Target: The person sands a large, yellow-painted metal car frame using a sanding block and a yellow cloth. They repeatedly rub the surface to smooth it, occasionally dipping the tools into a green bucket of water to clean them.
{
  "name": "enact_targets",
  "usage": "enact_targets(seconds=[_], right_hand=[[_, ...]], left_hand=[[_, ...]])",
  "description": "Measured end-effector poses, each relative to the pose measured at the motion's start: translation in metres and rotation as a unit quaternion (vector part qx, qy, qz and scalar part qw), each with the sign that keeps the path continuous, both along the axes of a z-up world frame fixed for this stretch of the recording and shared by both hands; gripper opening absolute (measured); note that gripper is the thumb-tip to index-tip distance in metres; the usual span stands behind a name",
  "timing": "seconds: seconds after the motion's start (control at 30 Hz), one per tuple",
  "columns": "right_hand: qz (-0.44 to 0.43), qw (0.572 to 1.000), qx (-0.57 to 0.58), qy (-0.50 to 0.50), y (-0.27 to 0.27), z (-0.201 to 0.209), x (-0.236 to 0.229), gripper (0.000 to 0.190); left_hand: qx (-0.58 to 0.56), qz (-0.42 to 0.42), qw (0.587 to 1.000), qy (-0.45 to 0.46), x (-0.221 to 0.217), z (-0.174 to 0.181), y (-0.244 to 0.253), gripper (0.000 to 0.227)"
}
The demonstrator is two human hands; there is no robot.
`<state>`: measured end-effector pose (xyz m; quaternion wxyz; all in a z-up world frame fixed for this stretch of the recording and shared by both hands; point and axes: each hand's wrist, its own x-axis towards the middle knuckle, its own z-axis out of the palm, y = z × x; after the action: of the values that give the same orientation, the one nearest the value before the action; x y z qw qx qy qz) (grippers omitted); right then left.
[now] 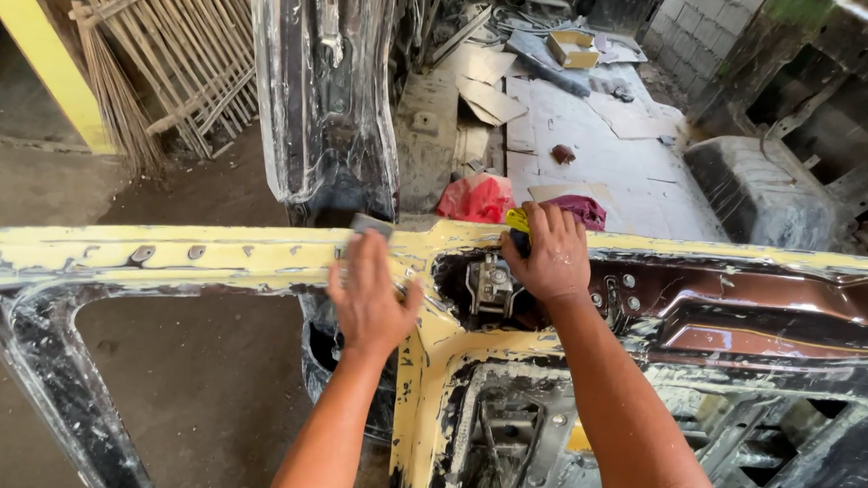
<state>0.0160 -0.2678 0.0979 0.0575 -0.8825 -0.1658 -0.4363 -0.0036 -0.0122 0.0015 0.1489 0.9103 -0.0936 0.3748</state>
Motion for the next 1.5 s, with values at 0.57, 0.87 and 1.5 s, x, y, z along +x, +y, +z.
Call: enact_targets(seconds=[0.57,0.87,1.5], right_hand=[[0.003,1.000,0.011,0.018,-0.001,0.004,-0.002,0.047],[0.051,0.994,0.060,0.070,-0.004,0.000,0.030,0.034],[-0.063,0.986,0.103,0.115,0.020,0.014,0.061,0.026]], left_hand=[[0.021,-0.019,0.999,0.033,0.003,0.008,0.001,0.087],[0.029,0.010,0.998,0.049,-0.003,0.018,0.017,0.086],[0.122,-0.139,0.981,0.057,0.003,0.009,0.006,0.094]])
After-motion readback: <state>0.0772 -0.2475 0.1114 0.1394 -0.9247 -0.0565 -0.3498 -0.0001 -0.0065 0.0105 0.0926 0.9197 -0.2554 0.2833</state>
